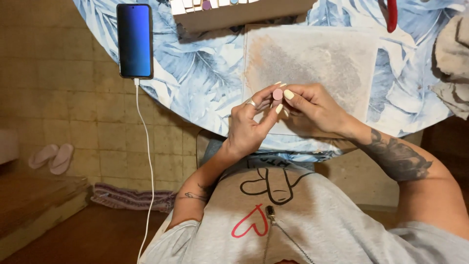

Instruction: Sanding the edges of small mosaic tiles by rubbing them against a sheet of sandpaper on a table.

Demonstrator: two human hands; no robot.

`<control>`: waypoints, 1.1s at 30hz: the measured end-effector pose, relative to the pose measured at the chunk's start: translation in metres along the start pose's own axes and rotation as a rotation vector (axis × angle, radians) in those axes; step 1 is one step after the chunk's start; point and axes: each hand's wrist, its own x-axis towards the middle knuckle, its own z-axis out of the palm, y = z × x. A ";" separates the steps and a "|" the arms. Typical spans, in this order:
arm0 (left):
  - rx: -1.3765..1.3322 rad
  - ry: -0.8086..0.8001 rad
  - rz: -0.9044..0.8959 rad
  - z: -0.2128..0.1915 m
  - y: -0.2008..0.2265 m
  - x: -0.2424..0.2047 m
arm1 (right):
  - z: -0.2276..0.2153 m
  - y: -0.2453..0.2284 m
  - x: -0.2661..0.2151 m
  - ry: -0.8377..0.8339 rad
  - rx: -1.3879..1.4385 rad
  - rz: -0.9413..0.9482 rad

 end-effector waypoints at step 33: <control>0.318 -0.011 0.401 -0.021 -0.012 -0.044 | 0.060 -0.011 -0.034 0.073 -0.009 0.053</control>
